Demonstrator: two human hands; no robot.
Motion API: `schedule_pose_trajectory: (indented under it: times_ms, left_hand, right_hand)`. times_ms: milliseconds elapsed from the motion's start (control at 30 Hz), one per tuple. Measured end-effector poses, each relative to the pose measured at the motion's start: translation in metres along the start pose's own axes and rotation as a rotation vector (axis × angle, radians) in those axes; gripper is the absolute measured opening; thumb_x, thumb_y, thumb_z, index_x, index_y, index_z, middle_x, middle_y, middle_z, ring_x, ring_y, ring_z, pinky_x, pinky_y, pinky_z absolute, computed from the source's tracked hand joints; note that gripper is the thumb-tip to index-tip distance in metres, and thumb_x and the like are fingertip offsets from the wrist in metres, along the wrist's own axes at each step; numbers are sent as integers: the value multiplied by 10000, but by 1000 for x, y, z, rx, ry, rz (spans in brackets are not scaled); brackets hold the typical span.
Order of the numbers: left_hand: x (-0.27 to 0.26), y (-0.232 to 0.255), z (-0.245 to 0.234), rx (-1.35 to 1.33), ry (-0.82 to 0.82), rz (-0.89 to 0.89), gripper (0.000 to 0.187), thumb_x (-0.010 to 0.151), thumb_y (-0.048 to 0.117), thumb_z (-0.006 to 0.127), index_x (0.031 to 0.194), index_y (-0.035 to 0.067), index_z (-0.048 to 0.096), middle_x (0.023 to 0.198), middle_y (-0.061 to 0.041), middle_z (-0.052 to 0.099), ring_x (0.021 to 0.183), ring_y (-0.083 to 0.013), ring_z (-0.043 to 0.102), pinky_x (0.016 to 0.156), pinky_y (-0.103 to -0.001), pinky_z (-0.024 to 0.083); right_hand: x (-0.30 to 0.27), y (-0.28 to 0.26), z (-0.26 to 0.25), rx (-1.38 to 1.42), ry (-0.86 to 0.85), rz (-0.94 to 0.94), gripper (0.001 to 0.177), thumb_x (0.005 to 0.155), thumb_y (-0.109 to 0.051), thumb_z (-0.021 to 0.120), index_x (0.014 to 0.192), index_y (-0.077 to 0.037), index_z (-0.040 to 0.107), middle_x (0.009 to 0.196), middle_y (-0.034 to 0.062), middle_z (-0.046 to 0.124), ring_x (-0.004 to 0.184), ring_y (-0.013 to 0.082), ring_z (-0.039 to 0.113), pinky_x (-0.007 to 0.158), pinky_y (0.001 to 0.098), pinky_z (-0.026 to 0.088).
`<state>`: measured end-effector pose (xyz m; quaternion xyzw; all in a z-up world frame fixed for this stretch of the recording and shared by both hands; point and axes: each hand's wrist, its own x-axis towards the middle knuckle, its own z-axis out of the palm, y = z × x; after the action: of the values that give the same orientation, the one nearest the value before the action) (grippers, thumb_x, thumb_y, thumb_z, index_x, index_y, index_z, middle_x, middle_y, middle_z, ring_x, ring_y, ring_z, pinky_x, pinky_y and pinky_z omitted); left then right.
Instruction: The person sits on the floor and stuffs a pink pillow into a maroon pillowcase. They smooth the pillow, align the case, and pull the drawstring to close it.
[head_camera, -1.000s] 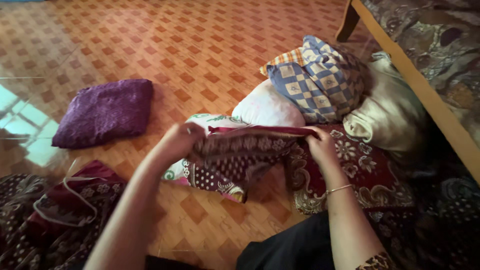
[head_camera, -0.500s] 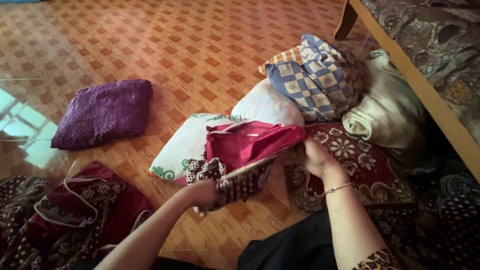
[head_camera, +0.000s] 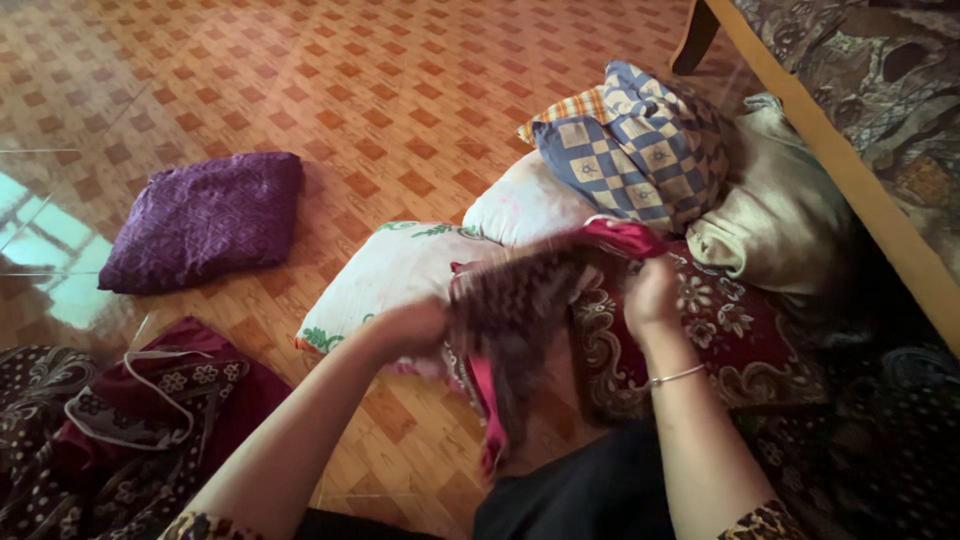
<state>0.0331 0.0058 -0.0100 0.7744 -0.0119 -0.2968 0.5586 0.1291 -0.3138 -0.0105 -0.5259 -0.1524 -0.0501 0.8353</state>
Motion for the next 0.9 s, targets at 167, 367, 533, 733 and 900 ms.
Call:
schedule_pose_trajectory:
  times_ms: [167, 367, 533, 733, 900]
  left_hand:
    - [22, 54, -34, 85, 1036, 608, 410, 814, -65, 670, 1202, 67, 677, 1000, -123, 734, 997, -283, 701, 848, -337, 522]
    - [-4, 18, -120, 369, 1420, 766, 526, 841, -124, 628, 1327, 75, 662, 1328, -160, 645, 1285, -325, 593, 1126, -407, 493]
    - [-1, -110, -158, 46, 1567, -15, 942, 717, 161, 834, 1509, 54, 334, 1551, -388, 175, 1377, -542, 355, 1134, -478, 346]
    - [-12, -183, -118, 81, 1295, -289, 748, 792, 247, 804, 1464, 106, 507, 1516, -285, 408, 1337, -444, 488, 1116, -487, 416]
    - [12, -179, -94, 163, 1244, -59, 623, 760, 225, 828, 1311, 13, 627, 1276, -245, 648, 1196, -379, 618, 1023, -446, 486]
  right_hand:
    - [-21, -25, 42, -426, -158, -496, 512, 1088, -266, 534, 1529, -11, 476, 1502, 144, 546, 1347, 265, 543, 1201, 383, 400]
    - [-60, -27, 89, -784, -479, -550, 667, 988, -369, 688, 1545, -75, 468, 1495, 204, 559, 1290, 275, 612, 1092, 375, 487]
    - [-78, 16, 105, -1362, -1050, 441, 855, 849, -515, 704, 1601, -302, 356, 1239, 213, 681, 1160, 345, 660, 1006, 417, 506]
    - [-62, 82, 59, -1238, -907, 303, 763, 881, -504, 683, 1513, -140, 458, 1302, 211, 671, 1210, 351, 659, 1019, 419, 511]
    - [-51, 91, 41, -1394, -785, 336, 800, 877, -517, 693, 1529, -138, 424, 1471, 202, 526, 1350, 351, 529, 1103, 420, 440]
